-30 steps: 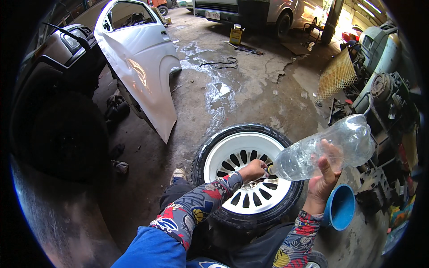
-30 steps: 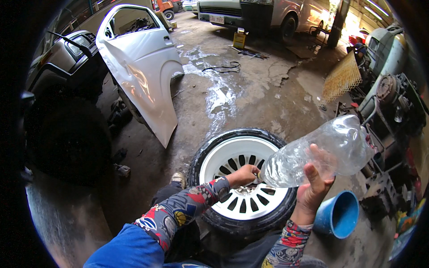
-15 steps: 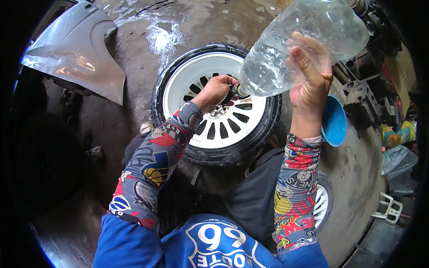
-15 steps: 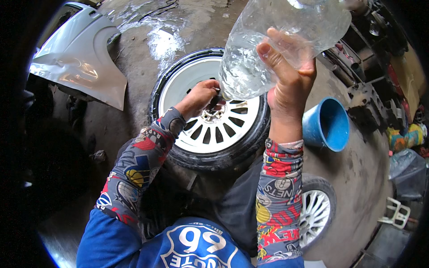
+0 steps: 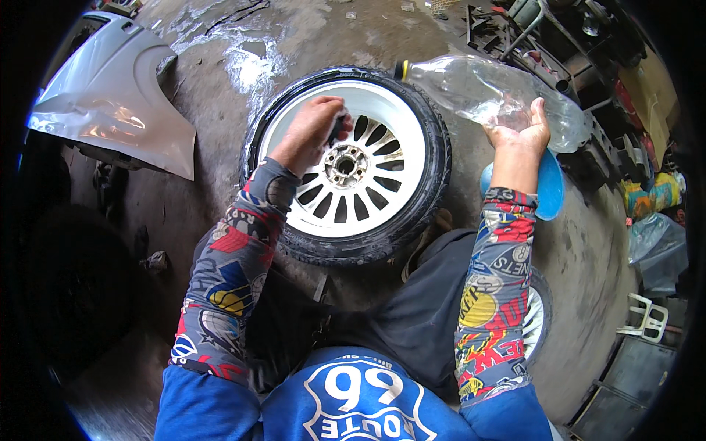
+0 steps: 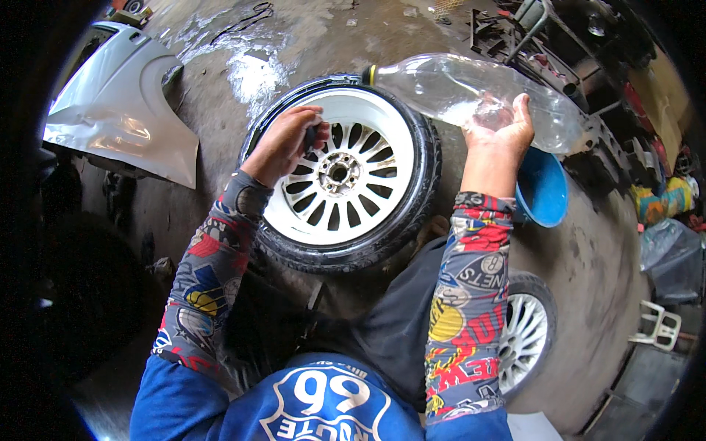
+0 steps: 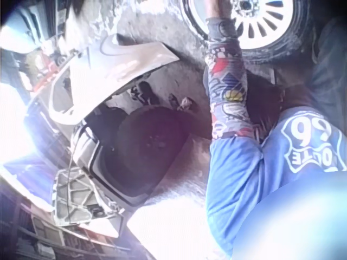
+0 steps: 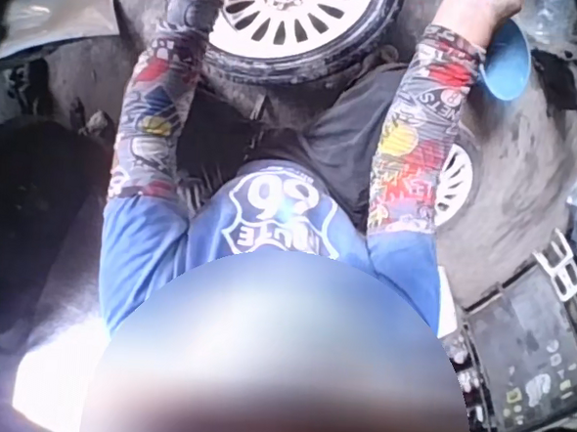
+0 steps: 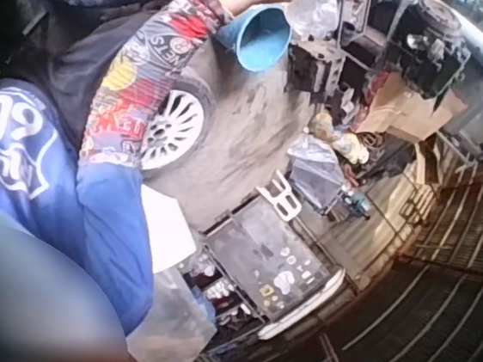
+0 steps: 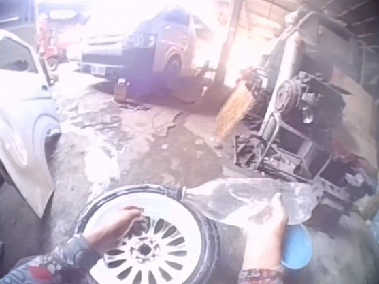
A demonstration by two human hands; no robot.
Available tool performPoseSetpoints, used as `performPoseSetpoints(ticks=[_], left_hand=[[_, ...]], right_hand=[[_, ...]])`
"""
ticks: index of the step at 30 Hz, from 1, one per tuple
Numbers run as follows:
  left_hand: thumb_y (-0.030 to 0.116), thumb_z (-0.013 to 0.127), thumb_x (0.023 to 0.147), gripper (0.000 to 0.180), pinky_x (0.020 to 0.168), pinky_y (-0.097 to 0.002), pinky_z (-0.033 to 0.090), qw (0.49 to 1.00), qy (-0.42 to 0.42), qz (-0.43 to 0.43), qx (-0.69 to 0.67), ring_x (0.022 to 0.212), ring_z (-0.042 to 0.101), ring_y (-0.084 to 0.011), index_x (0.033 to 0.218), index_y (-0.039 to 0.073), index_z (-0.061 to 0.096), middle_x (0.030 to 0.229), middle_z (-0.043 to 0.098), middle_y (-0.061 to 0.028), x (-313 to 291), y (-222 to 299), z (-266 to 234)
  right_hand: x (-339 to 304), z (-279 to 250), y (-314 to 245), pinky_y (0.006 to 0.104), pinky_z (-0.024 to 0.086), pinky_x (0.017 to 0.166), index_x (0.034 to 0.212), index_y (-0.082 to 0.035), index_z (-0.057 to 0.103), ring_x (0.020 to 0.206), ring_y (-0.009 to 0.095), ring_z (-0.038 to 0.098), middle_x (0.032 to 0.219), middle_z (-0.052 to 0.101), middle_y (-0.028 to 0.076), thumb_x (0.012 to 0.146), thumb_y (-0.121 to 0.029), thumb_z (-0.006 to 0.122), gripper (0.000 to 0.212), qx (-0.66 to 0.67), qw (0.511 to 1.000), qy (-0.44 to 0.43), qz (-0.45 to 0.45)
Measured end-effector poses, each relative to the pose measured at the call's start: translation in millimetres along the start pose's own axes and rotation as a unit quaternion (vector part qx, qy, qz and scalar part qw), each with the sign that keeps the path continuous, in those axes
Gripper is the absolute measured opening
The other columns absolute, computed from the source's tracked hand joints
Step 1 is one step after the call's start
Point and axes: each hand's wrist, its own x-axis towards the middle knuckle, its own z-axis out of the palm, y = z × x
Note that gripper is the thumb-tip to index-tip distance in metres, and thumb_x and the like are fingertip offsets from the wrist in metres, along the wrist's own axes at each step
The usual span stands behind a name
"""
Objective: The person inserts a small black rubber patch into the tire bead area, then pours water from a plastic bottle into the tire to test for leaks. The person continues to press and adjust the patch while checking for bubbles.
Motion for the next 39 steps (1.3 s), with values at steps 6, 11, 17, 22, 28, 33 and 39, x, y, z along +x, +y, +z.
performPoseSetpoints(ticks=[6,11,17,22,28,33,39], left_hand=[[0.021,0.066,0.1,0.019,0.079,-0.0252,0.054,0.995,-0.016,0.024,-0.091,0.087,0.065,-0.0133,0.116,0.01,0.065,0.095,0.068,-0.0012,1,-2,-59],[0.019,0.052,0.106,0.039,0.068,-0.0201,0.045,0.985,-0.018,0.167,0.023,0.085,0.059,-0.0084,0.143,0.006,0.057,0.112,0.066,-0.005,-32,8,-115],[0.026,0.05,0.1,0.041,0.06,-0.0275,0.049,0.996,0.059,0.031,-0.06,0.077,0.062,-0.0138,0.135,0.01,0.062,0.104,0.071,-0.0068,-50,10,-158],[0.026,0.045,0.099,0.038,0.058,-0.0284,0.049,0.968,0.192,0.095,-0.134,0.07,0.061,-0.0147,0.123,0.007,0.068,0.091,0.07,-0.0047,-46,5,-165],[0.008,0.046,0.091,0.041,0.058,-0.0319,0.053,0.971,0.167,0.113,-0.13,0.07,0.063,-0.0195,0.13,0.005,0.059,0.092,0.068,-0.0124,-44,-6,-143],[-0.001,0.041,0.089,0.052,0.07,-0.0427,0.062,0.974,0.163,0.061,-0.145,0.08,0.07,-0.0294,0.14,0.004,0.048,0.103,0.064,-0.0188,-43,0,-115],[0.004,0.035,0.092,0.051,0.048,-0.031,0.053,0.983,0.168,0.015,-0.074,0.063,0.064,-0.022,0.142,0.008,0.045,0.099,0.067,-0.0168,-59,16,-97]], right_hand=[[13,-22,-3,0.0622,0.042,0.108,0.142,-0.014,0.055,0.134,0.035,0.052,0.141,0.06,0.009,0.103,-0.046,0.056,0.05,0.073,0.992,0.084,0.065],[21,-61,-30,0.051,0.048,0.107,0.138,-0.017,0.062,0.131,0.028,0.057,0.143,0.062,0.007,0.099,-0.049,0.05,0.052,0.375,0.913,0.053,0.153],[26,-145,-27,0.0528,0.052,0.099,0.133,-0.02,0.068,0.126,0.031,0.062,0.135,0.07,0.003,0.092,-0.051,0.061,0.052,0.336,0.924,0.105,0.146],[33,-281,-26,0.0481,0.06,0.095,0.125,-0.011,0.071,0.117,0.03,0.069,0.128,0.072,0.011,0.1,-0.027,0.061,0.031,0.361,0.892,0.012,0.27],[19,-378,-9,0.0368,0.066,0.068,0.108,-0.005,0.075,0.097,0.033,0.073,0.106,0.074,0.017,0.076,-0.038,0.08,0.046,0.283,0.898,0.197,0.272],[1,-424,8,0.0359,0.066,0.07,0.119,0.0,0.068,0.103,0.034,0.07,0.123,0.066,0.021,0.072,-0.044,0.085,0.067,0.368,0.846,0.227,0.313],[-26,-466,15,0.0397,0.061,0.083,0.13,-0.002,0.063,0.112,0.031,0.063,0.127,0.064,0.015,0.062,-0.032,0.09,0.079,0.506,0.756,0.227,0.349]])
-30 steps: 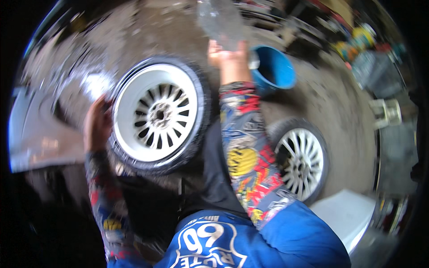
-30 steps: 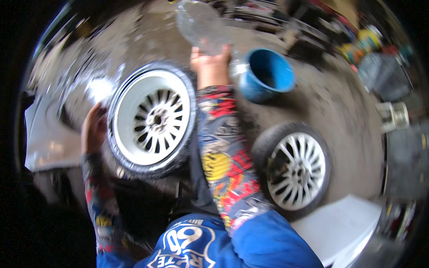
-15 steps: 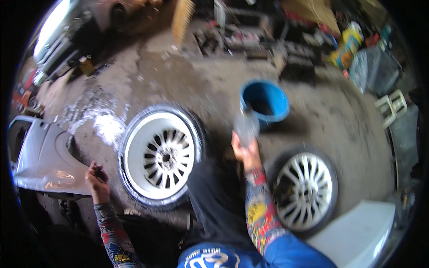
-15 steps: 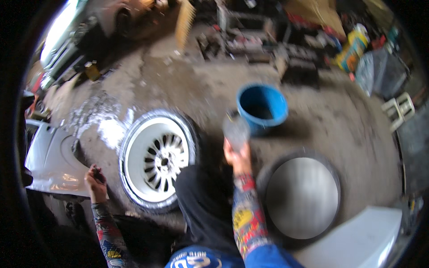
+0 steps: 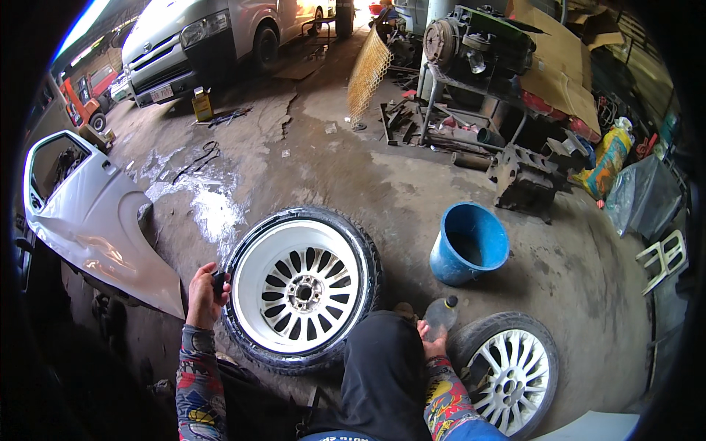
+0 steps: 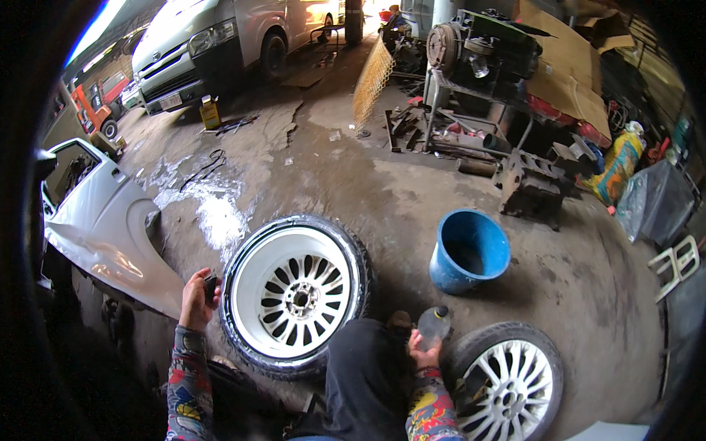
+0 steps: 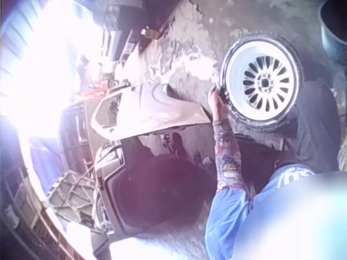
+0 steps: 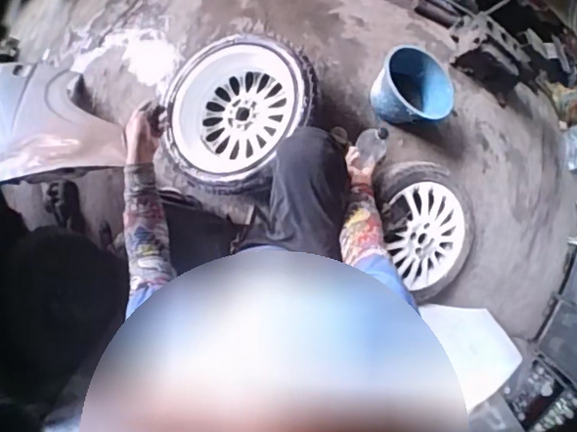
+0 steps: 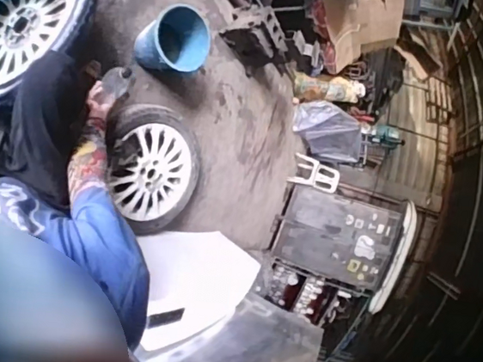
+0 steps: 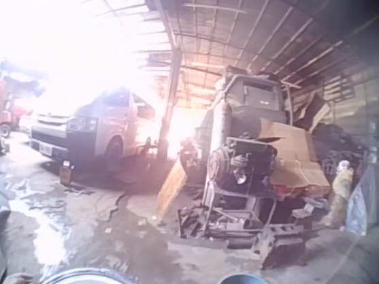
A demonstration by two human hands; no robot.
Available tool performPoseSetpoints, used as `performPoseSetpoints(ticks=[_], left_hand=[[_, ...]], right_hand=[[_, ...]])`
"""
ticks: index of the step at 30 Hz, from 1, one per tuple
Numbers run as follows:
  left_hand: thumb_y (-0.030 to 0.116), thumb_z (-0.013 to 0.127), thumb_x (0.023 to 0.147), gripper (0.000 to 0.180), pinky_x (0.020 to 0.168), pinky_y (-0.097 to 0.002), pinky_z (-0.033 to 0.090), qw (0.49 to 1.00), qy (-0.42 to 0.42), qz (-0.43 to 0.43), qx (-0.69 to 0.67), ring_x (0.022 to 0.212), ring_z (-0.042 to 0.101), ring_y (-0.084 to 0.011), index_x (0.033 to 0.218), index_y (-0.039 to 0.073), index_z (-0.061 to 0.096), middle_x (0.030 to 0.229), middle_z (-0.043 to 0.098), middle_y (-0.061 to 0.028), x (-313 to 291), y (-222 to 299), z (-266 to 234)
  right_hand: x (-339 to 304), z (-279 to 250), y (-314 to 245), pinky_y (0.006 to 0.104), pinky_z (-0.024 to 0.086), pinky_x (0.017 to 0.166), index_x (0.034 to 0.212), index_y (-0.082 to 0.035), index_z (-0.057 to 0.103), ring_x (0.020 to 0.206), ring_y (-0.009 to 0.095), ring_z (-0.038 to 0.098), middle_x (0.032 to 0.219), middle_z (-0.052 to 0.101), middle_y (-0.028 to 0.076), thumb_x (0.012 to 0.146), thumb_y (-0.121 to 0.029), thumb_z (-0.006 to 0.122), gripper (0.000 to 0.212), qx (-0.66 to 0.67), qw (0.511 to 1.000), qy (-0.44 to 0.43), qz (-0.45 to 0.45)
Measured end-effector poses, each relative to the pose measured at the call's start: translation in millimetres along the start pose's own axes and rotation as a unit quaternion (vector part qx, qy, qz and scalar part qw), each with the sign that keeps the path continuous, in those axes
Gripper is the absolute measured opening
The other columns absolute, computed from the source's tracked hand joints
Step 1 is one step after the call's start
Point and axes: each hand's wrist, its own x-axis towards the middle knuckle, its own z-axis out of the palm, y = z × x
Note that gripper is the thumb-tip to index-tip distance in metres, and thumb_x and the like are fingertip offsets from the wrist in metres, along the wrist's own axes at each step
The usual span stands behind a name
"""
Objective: The person inserts a small black rubber patch into the tire bead area, then pours water from a plastic bottle into the tire to test for leaks. The person continues to press and adjust the patch while checking for bubbles.
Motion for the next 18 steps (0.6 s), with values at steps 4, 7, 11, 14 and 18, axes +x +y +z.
performPoseSetpoints(ticks=[4,7,11,14,18], left_hand=[[0.005,0.042,0.094,0.043,0.045,-0.0249,0.039,0.999,0.007,0.023,0.035,0.059,0.056,-0.0155,0.136,0.009,0.048,0.092,0.069,-0.0135,-4,0,-6],[0.005,0.058,0.093,0.034,0.05,-0.0249,0.043,0.998,0.022,0.036,0.037,0.063,0.059,-0.0151,0.127,0.007,0.054,0.09,0.069,-0.0106,-4,-2,-10],[0.012,0.072,0.094,0.015,0.053,-0.0233,0.044,0.995,-0.057,0.051,0.061,0.069,0.064,-0.0128,0.106,0.007,0.064,0.089,0.07,-0.0051,-11,0,-7],[0.013,0.07,0.095,0.012,0.054,-0.0237,0.046,0.993,-0.048,0.025,0.107,0.067,0.064,-0.0118,0.103,0.009,0.063,0.088,0.07,-0.0022,-19,4,2],[0.016,0.068,0.098,0.008,0.056,-0.0235,0.047,0.986,-0.077,0.052,0.138,0.07,0.067,-0.0109,0.102,0.011,0.062,0.088,0.07,-0.0013,-26,7,14]], right_hand=[[-14,-25,-26,0.0385,0.06,0.084,0.136,0.0,0.057,0.109,0.03,0.063,0.121,0.064,0.013,0.065,-0.036,0.092,0.086,-0.008,0.999,-0.037,0.007],[-23,-46,-46,0.0385,0.06,0.083,0.14,0.003,0.052,0.106,0.028,0.064,0.117,0.064,0.013,0.068,-0.04,0.09,0.092,-0.036,0.998,-0.059,0.013],[-24,-57,-51,0.0367,0.061,0.08,0.13,0.005,0.054,0.105,0.029,0.064,0.117,0.063,0.018,0.076,-0.038,0.087,0.077,-0.105,0.991,-0.078,-0.04],[-30,-59,-28,0.0361,0.06,0.082,0.129,0.004,0.056,0.102,0.03,0.065,0.115,0.065,0.017,0.076,-0.04,0.086,0.076,-0.24,0.945,-0.082,-0.205],[-64,-66,24,0.0403,0.058,0.087,0.124,0.002,0.06,0.104,0.03,0.065,0.115,0.065,0.016,0.079,-0.04,0.086,0.067,-0.734,0.449,0.001,-0.51]])
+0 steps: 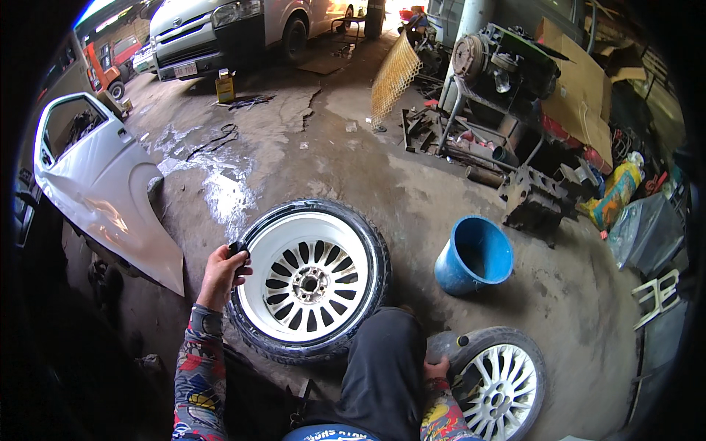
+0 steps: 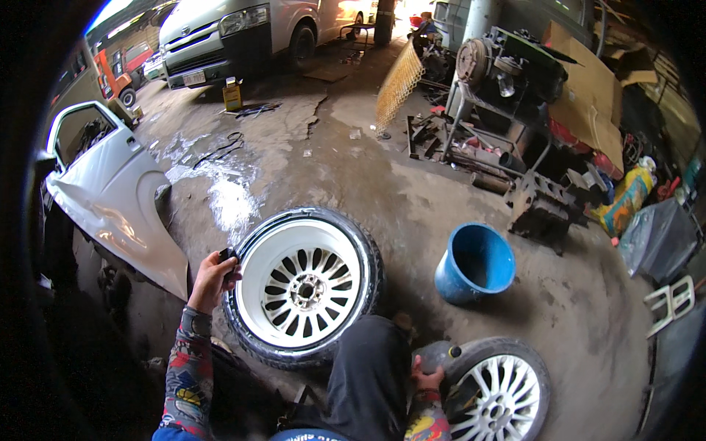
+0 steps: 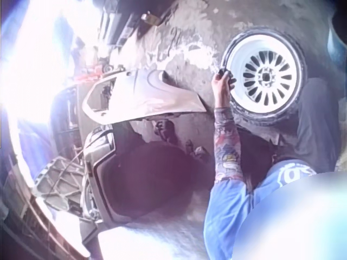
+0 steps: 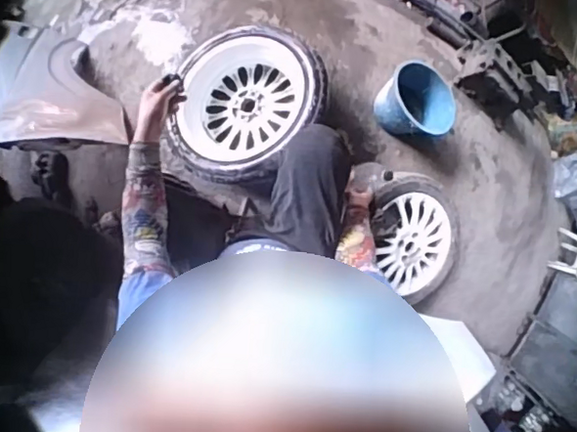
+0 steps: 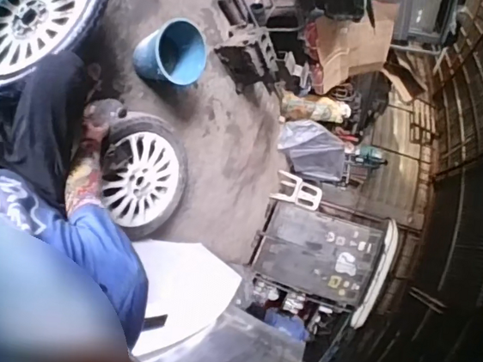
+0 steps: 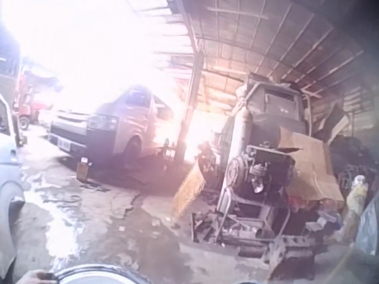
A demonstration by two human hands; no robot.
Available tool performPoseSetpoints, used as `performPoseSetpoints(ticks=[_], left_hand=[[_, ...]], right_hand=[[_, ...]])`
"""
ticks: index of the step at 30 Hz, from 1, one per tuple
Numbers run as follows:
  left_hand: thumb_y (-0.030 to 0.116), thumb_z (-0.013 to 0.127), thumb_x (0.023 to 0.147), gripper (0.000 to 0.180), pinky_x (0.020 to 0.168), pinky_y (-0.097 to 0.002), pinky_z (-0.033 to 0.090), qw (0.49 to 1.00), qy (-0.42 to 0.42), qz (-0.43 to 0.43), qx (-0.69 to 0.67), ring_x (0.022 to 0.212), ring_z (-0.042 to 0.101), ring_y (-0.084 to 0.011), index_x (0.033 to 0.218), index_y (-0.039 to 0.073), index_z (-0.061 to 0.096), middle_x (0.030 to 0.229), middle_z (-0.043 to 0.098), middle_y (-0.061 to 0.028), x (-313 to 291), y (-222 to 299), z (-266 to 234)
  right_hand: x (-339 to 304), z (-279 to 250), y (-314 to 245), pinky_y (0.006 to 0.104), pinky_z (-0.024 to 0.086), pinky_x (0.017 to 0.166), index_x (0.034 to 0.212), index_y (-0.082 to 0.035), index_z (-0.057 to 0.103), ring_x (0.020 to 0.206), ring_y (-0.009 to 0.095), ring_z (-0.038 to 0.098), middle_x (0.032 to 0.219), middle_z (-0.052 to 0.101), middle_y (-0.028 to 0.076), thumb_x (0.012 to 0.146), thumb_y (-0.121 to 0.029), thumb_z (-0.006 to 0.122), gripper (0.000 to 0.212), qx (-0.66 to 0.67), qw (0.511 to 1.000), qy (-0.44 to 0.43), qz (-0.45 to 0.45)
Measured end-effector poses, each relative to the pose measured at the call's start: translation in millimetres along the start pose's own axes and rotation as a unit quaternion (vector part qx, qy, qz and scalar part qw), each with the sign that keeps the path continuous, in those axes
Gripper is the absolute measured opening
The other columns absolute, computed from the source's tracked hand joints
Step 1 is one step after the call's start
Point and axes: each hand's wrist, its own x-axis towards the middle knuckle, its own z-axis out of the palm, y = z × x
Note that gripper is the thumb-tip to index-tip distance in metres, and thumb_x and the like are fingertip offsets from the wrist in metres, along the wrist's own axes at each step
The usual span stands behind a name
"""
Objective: The person inserts a small black rubber patch into the tire bead area, then pours water from a plastic bottle into the tire to test for leaks. The person continues to press and adjust the patch while checking for bubbles.
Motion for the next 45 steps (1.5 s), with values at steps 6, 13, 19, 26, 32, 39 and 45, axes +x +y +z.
performPoseSetpoints(ticks=[6,13,19,26,32,39,45], left_hand=[[0.009,0.075,0.088,0.018,0.068,-0.0289,0.051,0.984,0.004,0.138,0.114,0.081,0.066,-0.0111,0.101,0.002,0.065,0.088,0.069,-0.0031,8,-6,8],[0.01,0.078,0.086,0.021,0.065,-0.0365,0.052,0.967,-0.048,0.182,0.17,0.068,0.067,-0.0216,0.102,0.001,0.068,0.077,0.07,-0.0083,-5,1,11],[0.011,0.079,0.082,0.023,0.076,-0.0439,0.057,0.896,0.021,0.289,0.338,0.085,0.073,-0.0374,0.102,0.002,0.07,0.094,0.075,-0.0198,-25,8,18],[0.0,0.068,0.078,0.021,0.083,-0.0467,0.055,0.89,-0.027,0.298,0.343,0.092,0.07,-0.0394,0.095,0.008,0.076,0.094,0.072,-0.0178,-21,-4,21],[0.004,0.071,0.079,0.043,0.082,-0.0498,0.054,0.902,-0.08,0.277,0.322,0.091,0.07,-0.044,0.121,0.003,0.064,0.089,0.072,-0.0241,-21,-14,22],[0.007,0.075,0.078,0.053,0.075,-0.0461,0.054,0.915,-0.127,0.235,0.303,0.083,0.071,-0.0391,0.129,0.003,0.057,0.086,0.071,-0.0224,-27,-27,35],[0.007,0.075,0.081,0.048,0.068,-0.037,0.056,0.932,-0.08,0.246,0.255,0.076,0.073,-0.0232,0.126,-0.001,0.06,0.089,0.074,-0.016,-19,-27,46]], right_hand=[[-49,-26,-28,0.043,0.056,0.079,0.116,-0.002,0.061,0.093,0.03,0.065,0.103,0.064,0.014,0.085,-0.029,0.079,0.045,-0.157,0.987,0.002,0.023],[-87,-69,-53,0.0441,0.055,0.066,0.105,-0.007,0.06,0.074,0.029,0.064,0.086,0.063,0.011,0.091,-0.015,0.07,0.019,0.049,0.968,-0.028,0.243],[-122,-31,-212,0.0265,0.03,0.033,0.088,-0.015,0.046,0.039,0.009,0.039,0.059,0.045,-0.003,0.094,-0.009,0.067,0.023,-0.061,0.998,0.004,0.02],[-101,127,-364,0.0212,0.043,0.058,0.097,-0.01,0.058,0.065,0.005,0.052,0.078,0.053,-0.004,0.091,-0.008,0.077,0.02,-0.038,0.9,-0.21,-0.381],[-95,278,-338,0.0338,0.058,0.078,0.123,-0.003,0.069,0.087,0.021,0.069,0.107,0.071,0.012,0.081,-0.029,0.089,0.053,-0.286,0.699,-0.443,-0.484],[-104,318,-282,0.0354,0.059,0.075,0.12,-0.005,0.072,0.079,0.027,0.072,0.098,0.076,0.011,0.084,-0.033,0.084,0.047,-0.288,0.666,-0.452,-0.519],[-97,333,-281,0.0394,0.059,0.078,0.106,-0.004,0.077,0.09,0.034,0.075,0.099,0.076,0.018,0.087,-0.017,0.077,0.023,-0.325,0.707,-0.419,-0.468]])
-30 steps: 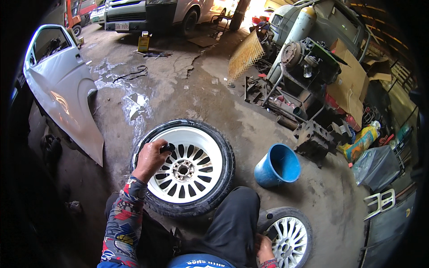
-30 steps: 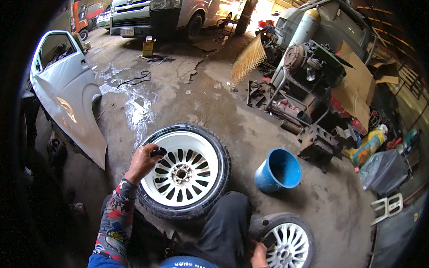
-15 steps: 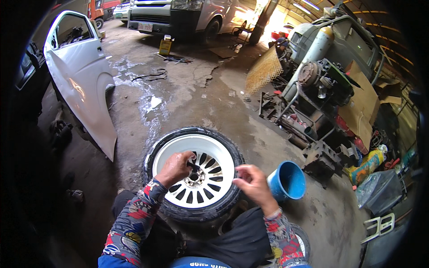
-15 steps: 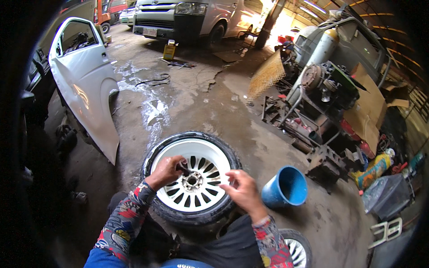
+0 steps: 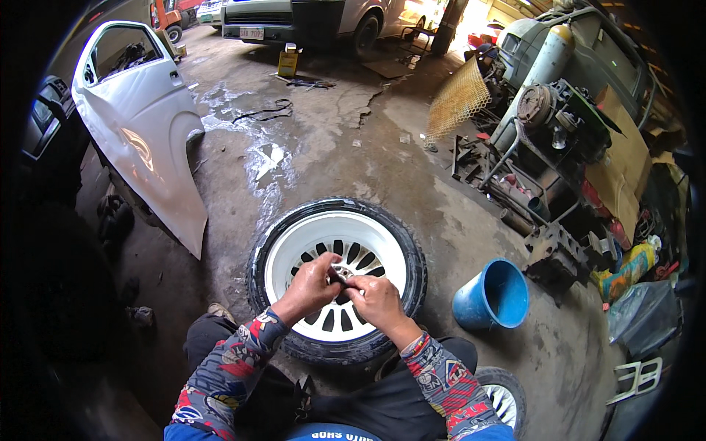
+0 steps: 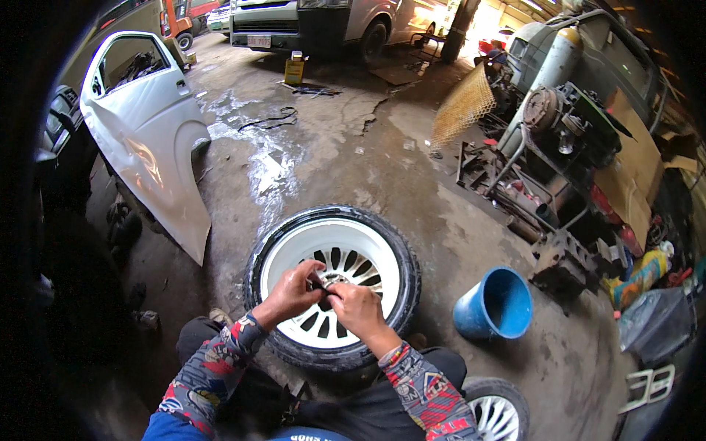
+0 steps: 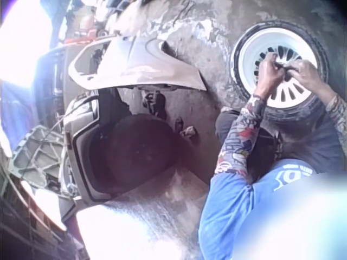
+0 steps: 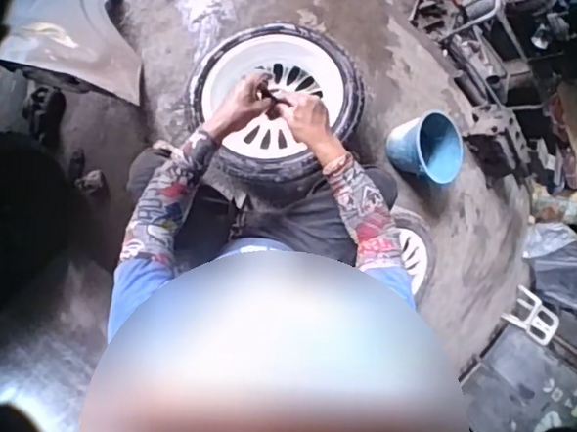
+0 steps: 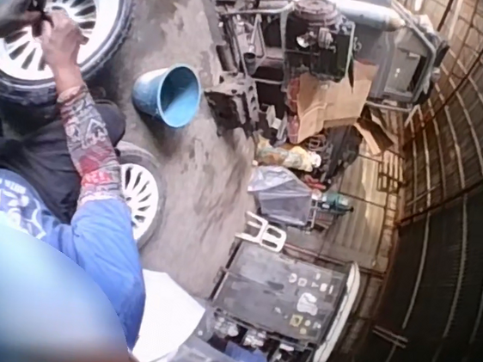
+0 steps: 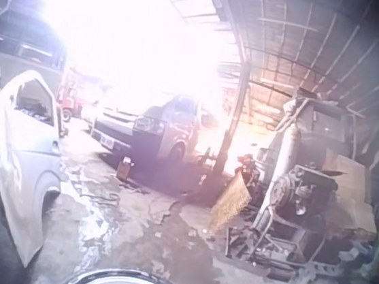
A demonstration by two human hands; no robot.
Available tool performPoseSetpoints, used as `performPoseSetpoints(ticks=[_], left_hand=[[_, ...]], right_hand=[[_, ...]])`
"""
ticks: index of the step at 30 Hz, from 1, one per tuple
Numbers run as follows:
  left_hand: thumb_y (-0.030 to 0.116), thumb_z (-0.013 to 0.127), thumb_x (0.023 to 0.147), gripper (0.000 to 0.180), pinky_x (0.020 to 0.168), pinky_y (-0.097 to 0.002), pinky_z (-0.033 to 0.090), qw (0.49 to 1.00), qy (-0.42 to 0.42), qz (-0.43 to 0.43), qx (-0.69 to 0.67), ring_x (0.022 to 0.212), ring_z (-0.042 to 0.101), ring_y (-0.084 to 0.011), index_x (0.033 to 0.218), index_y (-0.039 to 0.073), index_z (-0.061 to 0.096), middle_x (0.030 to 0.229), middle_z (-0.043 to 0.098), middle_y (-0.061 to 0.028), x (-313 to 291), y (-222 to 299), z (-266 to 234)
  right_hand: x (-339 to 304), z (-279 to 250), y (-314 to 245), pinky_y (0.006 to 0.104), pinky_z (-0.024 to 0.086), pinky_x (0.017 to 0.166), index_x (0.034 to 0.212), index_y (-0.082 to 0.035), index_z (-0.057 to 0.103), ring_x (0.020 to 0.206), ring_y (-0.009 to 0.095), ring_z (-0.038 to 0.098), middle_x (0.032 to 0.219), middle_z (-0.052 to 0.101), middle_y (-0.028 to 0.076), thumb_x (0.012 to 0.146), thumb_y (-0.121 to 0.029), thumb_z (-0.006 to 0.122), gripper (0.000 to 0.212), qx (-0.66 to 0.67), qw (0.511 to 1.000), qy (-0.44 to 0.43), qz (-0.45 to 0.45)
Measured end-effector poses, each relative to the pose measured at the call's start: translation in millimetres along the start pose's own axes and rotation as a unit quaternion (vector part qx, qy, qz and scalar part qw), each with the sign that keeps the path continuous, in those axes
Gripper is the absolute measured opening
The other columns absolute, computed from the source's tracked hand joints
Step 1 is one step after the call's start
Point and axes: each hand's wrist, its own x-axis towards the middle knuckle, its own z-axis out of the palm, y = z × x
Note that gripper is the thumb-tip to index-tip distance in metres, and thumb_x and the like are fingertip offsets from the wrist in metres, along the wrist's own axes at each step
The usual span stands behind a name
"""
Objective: The person inserts a small black rubber patch into the tire bead area, then pours water from a plastic bottle into the tire to test for leaks. The person continues to press and adjust the patch while checking for bubbles.
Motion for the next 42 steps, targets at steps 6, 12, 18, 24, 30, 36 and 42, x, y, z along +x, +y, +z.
performPoseSetpoints(ticks=[6,12,18,24,30,36,42], left_hand=[[0.017,0.073,0.096,0.02,0.063,-0.0313,0.051,0.997,0.018,-0.044,-0.067,0.07,0.063,-0.0118,0.098,-0.003,0.071,0.076,0.069,-0.0066,3,3,-11],[0.02,0.065,0.104,0.022,0.059,-0.0269,0.046,0.991,0.007,-0.043,-0.123,0.067,0.055,-0.007,0.093,0.001,0.066,0.072,0.058,0.0016,0,3,-12],[0.025,0.057,0.108,0.025,0.064,-0.0251,0.046,0.931,-0.068,-0.151,-0.325,0.069,0.055,-0.0068,0.1,0.004,0.067,0.079,0.061,0.0028,-7,2,-22],[0.028,0.055,0.11,0.024,0.063,-0.0226,0.042,0.904,-0.075,-0.192,-0.375,0.067,0.051,-0.0058,0.102,0.009,0.067,0.078,0.058,0.0055,-12,8,-24],[0.028,0.061,0.108,0.02,0.062,-0.0209,0.042,0.926,-0.06,-0.192,-0.319,0.069,0.053,-0.004,0.102,0.01,0.068,0.08,0.061,0.0052,-9,7,-22],[0.021,0.067,0.103,0.027,0.078,-0.0295,0.054,0.964,0.011,-0.105,-0.245,0.09,0.066,-0.0145,0.118,-0.001,0.068,0.098,0.07,-0.0076,-4,1,-15],[0.024,0.061,0.107,0.033,0.082,-0.0268,0.054,0.966,-0.072,-0.146,-0.202,0.099,0.068,-0.0148,0.131,0.002,0.062,0.11,0.071,-0.0084,-1,0,-15]], right_hand=[[8,2,10,0.0343,0.055,0.073,0.102,0.003,0.074,0.078,0.023,0.073,0.09,0.075,0.017,0.091,-0.012,0.074,0.019,0.204,0.965,0.013,0.164],[13,2,6,0.0301,0.052,0.062,0.1,0.003,0.074,0.067,0.012,0.067,0.081,0.072,0.009,0.091,-0.01,0.073,0.015,0.228,0.962,0.032,0.146],[9,-8,3,0.021,0.049,0.057,0.102,-0.005,0.072,0.061,0.005,0.06,0.08,0.069,-0.002,0.096,-0.016,0.073,0.013,0.431,0.864,-0.079,0.248],[6,-17,-2,0.019,0.048,0.055,0.103,-0.007,0.071,0.059,0.005,0.063,0.078,0.069,-0.002,0.099,-0.02,0.071,0.013,0.504,0.805,-0.123,0.287],[3,-17,-4,0.019,0.049,0.062,0.106,-0.006,0.072,0.069,0.004,0.064,0.086,0.071,-0.002,0.098,-0.021,0.072,0.017,0.457,0.846,-0.112,0.252],[7,2,-2,0.025,0.055,0.079,0.113,0.003,0.072,0.09,0.009,0.066,0.101,0.074,0.004,0.092,-0.006,0.077,0.024,0.395,0.905,0.023,0.157],[10,-13,-9,0.0389,0.052,0.094,0.095,-0.01,0.077,0.11,0.028,0.065,0.11,0.072,0.009,0.071,0.011,0.073,0.032,-0.031,0.944,0.301,-0.131]])
